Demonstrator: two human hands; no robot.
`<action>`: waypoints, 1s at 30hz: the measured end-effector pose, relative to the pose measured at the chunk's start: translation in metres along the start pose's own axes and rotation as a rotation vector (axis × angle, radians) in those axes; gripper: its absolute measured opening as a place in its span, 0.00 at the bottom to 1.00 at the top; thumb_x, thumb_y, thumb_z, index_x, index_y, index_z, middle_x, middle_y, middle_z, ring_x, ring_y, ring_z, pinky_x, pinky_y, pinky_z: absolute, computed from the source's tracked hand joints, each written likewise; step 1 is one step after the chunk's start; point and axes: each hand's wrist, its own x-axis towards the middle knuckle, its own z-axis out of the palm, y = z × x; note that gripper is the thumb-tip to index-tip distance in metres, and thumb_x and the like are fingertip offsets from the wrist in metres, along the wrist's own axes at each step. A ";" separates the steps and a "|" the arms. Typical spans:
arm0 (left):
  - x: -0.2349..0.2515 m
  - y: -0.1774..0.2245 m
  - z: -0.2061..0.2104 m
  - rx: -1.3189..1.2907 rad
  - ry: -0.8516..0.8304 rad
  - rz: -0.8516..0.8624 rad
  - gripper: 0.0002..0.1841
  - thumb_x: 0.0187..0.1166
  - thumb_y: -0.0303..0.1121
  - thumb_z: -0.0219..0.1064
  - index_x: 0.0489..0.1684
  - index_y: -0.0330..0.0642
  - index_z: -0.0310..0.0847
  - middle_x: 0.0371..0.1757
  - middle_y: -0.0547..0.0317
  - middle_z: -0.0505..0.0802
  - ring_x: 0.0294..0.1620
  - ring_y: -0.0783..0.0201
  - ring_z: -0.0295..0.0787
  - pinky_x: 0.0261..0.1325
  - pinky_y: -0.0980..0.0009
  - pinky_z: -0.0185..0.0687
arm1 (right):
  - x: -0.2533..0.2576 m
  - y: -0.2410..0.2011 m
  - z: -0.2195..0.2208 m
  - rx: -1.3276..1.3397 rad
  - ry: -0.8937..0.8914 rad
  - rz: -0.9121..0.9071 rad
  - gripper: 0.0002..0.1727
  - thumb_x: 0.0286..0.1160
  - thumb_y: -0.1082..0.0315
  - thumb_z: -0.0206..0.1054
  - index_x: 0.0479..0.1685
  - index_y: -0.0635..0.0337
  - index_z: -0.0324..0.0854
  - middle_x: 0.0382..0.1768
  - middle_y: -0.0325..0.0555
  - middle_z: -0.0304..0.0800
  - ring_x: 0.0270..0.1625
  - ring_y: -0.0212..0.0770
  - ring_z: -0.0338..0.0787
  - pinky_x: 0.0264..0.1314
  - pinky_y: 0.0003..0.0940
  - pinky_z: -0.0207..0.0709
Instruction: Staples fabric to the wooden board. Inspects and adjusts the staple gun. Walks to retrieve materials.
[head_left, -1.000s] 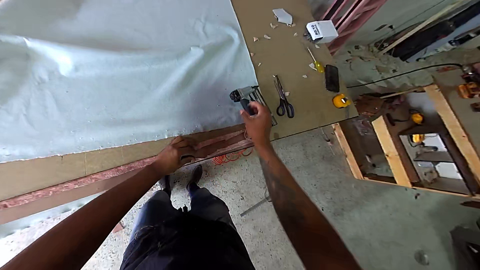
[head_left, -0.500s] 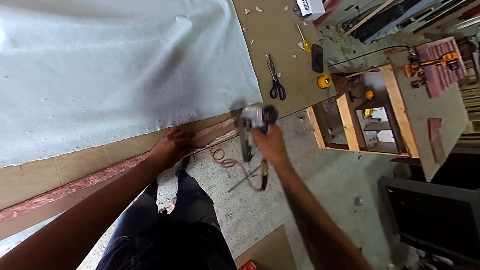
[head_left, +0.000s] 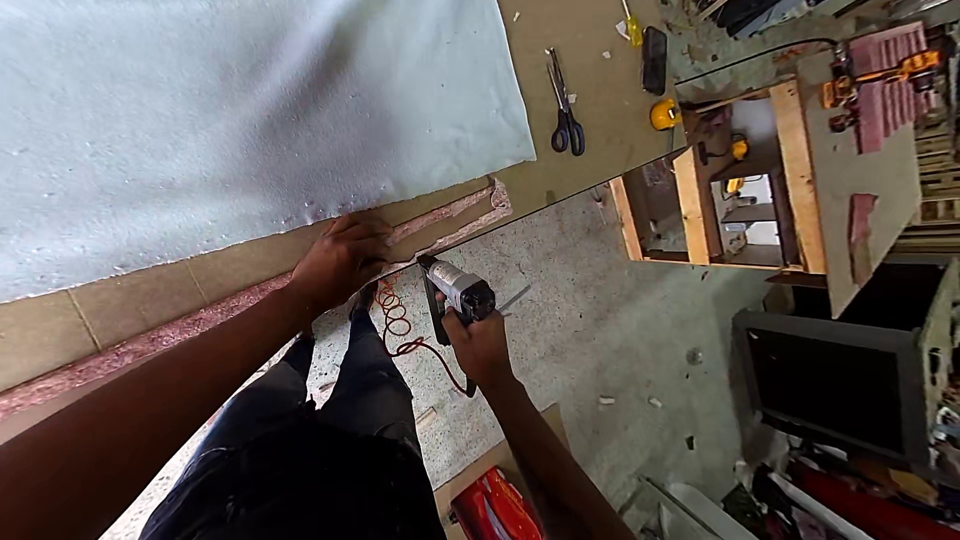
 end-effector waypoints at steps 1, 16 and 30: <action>0.000 0.001 0.000 0.000 -0.003 -0.001 0.11 0.81 0.47 0.68 0.49 0.59 0.93 0.75 0.74 0.85 0.77 0.62 0.76 0.79 0.55 0.73 | 0.000 -0.001 -0.001 -0.021 -0.005 0.001 0.09 0.73 0.62 0.67 0.48 0.48 0.88 0.33 0.32 0.92 0.30 0.30 0.90 0.31 0.37 0.87; 0.001 -0.001 -0.001 0.024 -0.007 0.009 0.10 0.81 0.46 0.68 0.50 0.59 0.93 0.75 0.75 0.85 0.77 0.63 0.76 0.79 0.55 0.71 | -0.017 -0.017 0.013 0.001 -0.019 0.001 0.08 0.74 0.62 0.67 0.48 0.47 0.88 0.29 0.34 0.90 0.26 0.32 0.88 0.27 0.38 0.85; 0.000 0.001 -0.003 0.025 -0.020 -0.005 0.10 0.82 0.45 0.68 0.51 0.59 0.93 0.75 0.74 0.85 0.75 0.62 0.77 0.78 0.55 0.72 | -0.019 -0.033 0.020 -0.102 -0.085 -0.042 0.08 0.74 0.63 0.67 0.46 0.46 0.88 0.29 0.32 0.88 0.26 0.29 0.86 0.26 0.36 0.83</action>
